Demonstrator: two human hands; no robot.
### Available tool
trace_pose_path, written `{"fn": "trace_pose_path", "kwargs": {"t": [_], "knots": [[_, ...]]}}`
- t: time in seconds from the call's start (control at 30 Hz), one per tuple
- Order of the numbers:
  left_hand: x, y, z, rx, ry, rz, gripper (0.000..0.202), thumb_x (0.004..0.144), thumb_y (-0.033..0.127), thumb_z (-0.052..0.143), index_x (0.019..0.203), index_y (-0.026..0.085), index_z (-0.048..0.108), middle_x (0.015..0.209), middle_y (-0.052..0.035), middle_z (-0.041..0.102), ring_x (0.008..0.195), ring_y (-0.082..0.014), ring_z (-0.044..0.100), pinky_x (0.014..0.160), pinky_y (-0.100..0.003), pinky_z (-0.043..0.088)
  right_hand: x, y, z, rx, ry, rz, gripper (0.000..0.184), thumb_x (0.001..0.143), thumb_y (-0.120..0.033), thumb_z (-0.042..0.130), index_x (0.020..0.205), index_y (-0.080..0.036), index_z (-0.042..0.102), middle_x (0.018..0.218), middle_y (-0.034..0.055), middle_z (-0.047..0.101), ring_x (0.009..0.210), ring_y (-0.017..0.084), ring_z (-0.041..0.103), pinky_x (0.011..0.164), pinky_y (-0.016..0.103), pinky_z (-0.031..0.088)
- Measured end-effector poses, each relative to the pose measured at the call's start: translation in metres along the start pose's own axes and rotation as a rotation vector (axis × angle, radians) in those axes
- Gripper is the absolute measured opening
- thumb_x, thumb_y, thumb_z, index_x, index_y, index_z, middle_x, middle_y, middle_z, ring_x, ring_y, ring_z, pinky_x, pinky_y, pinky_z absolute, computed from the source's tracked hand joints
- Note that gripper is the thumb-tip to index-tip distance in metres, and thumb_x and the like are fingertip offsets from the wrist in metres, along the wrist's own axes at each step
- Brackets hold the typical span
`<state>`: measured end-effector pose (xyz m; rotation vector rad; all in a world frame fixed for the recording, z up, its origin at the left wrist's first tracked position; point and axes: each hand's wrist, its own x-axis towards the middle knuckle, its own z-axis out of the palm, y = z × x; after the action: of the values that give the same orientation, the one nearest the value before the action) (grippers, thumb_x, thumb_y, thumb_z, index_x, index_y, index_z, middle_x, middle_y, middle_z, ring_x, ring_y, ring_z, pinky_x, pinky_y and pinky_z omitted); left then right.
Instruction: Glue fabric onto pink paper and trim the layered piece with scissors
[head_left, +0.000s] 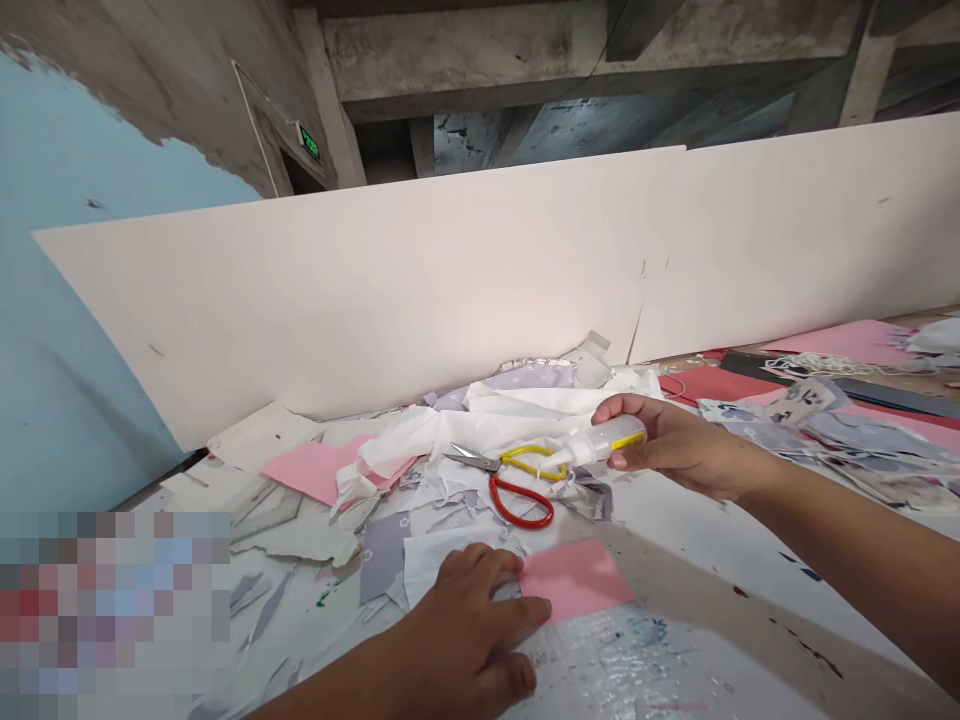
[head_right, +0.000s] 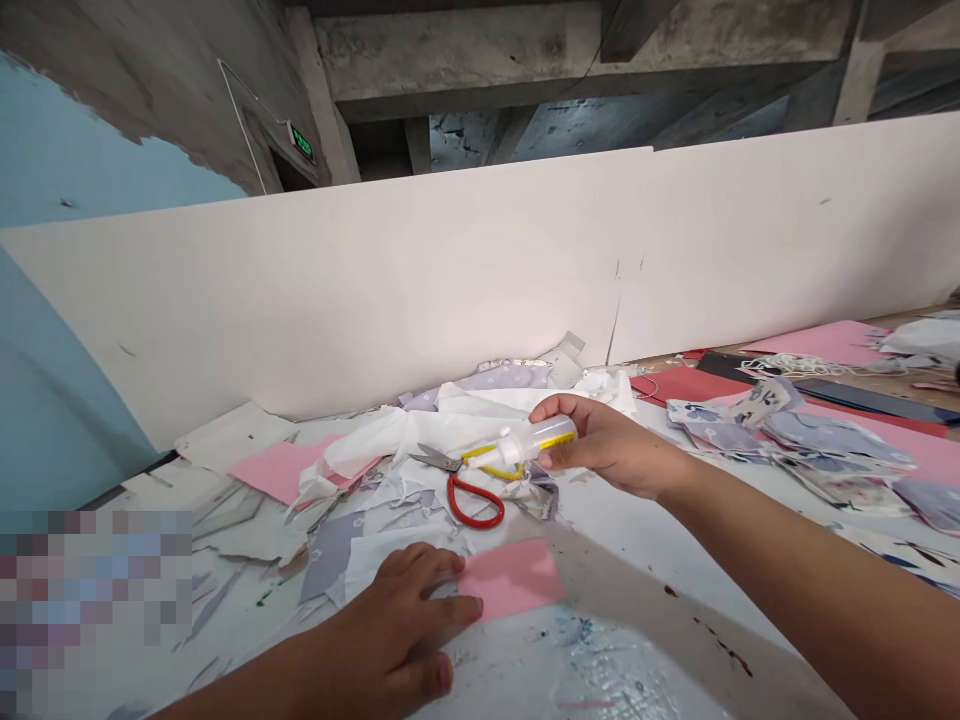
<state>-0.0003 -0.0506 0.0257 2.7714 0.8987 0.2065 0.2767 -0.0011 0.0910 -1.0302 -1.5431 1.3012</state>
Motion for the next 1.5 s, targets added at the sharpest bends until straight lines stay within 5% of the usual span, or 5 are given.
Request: {"fn": "trace_pose_path", "kwargs": {"t": [0.47,0.73,1.03,1.2,1.5], "knots": [[-0.006,-0.002,0.000,-0.136,0.024,-0.083,0.045,0.079,0.040,0.045,0.123,0.032,0.040,0.126,-0.0081,0.036,0.116,-0.0285,0.030,0.092,-0.047,0.030,-0.012,-0.003,0.026,0.050,-0.133,-0.002,0.034,0.056,-0.012,0.069,0.083,-0.021,0.050,0.070,-0.0023,0.054,0.058,0.010,0.050,0.051,0.022,0.039],[-0.004,0.005,-0.002,-0.131,0.099,-0.056,0.029,0.075,0.030,0.052,0.104,0.026,0.053,0.112,-0.0058,0.047,0.106,-0.0225,0.039,0.090,-0.041,0.033,-0.016,-0.008,0.041,0.133,-0.107,0.008,0.038,0.051,-0.016,0.071,0.082,-0.023,0.052,0.069,-0.0022,0.053,0.058,0.011,0.048,0.051,0.024,0.037],[-0.008,-0.001,0.002,-0.290,0.620,-0.028,0.044,0.080,0.027,0.048,0.120,0.022,0.031,0.106,-0.0072,0.049,0.092,-0.0162,0.047,0.082,-0.031,0.040,-0.015,0.007,0.057,0.192,-0.187,0.073,0.034,0.055,-0.013,0.069,0.083,-0.022,0.052,0.063,-0.0052,0.055,0.056,0.009,0.049,0.053,0.021,0.035],[-0.006,-0.003,-0.003,-0.283,0.634,-0.043,0.014,0.081,0.024,0.046,0.092,0.019,0.053,0.082,-0.0031,0.056,0.078,-0.0132,0.052,0.073,-0.026,0.043,-0.010,0.028,0.068,0.213,-0.217,0.140,0.036,0.055,-0.013,0.069,0.084,-0.022,0.050,0.071,-0.0041,0.056,0.062,0.010,0.050,0.059,0.023,0.036],[-0.004,-0.008,-0.004,-0.046,0.612,-0.092,0.013,0.079,0.023,0.048,0.070,0.018,0.054,0.065,-0.0002,0.055,0.064,-0.0118,0.051,0.063,-0.025,0.039,-0.009,0.033,0.062,0.121,-0.177,0.173,0.033,0.060,-0.014,0.068,0.087,-0.022,0.049,0.070,-0.0053,0.053,0.062,0.009,0.048,0.057,0.021,0.034]]}}
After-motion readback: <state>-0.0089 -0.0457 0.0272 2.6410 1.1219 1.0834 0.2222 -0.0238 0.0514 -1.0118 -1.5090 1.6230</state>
